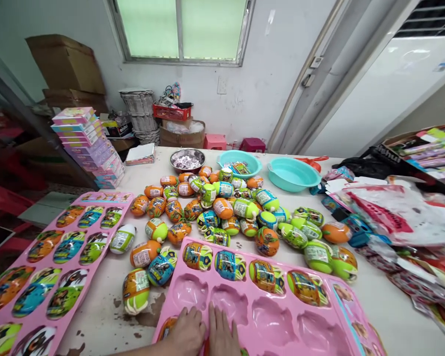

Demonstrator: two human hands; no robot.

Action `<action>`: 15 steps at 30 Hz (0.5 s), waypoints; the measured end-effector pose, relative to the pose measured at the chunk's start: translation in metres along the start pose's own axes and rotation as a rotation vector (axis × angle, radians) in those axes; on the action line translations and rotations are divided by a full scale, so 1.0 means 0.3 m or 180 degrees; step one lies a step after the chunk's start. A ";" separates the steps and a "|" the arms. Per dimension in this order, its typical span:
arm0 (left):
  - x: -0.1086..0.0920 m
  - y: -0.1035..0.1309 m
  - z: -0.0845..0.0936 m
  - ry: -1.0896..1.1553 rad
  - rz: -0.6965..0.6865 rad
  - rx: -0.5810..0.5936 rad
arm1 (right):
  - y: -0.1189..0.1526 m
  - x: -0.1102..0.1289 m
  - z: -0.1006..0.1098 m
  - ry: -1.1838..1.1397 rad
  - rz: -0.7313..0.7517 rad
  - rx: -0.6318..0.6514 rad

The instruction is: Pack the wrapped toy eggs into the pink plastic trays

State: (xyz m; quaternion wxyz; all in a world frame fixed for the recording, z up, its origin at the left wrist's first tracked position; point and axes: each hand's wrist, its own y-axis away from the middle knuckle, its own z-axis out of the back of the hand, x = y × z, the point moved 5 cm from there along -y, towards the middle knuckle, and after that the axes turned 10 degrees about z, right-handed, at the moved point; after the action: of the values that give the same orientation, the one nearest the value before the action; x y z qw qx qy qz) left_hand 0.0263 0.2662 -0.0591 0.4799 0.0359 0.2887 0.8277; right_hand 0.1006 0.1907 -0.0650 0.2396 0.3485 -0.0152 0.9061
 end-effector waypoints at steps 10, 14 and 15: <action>0.204 0.151 0.088 0.0767 -0.0402 -0.2061 | 0.019 0.048 0.000 0.1544 -0.0225 0.1061; 0.284 0.145 0.207 0.0906 -0.0138 -0.2406 | 0.000 -0.022 -0.053 0.1916 -0.0256 0.0717; 0.260 0.127 0.223 0.0759 -0.0152 -0.2465 | -0.006 -0.041 -0.072 0.2006 -0.0254 0.0595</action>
State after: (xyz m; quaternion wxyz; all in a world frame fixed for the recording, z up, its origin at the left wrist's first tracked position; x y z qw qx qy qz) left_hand -0.0225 0.3452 -0.0011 0.4401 -0.2505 0.0100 0.8622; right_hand 0.0958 0.1913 -0.0893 0.2348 0.0718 0.1565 0.9567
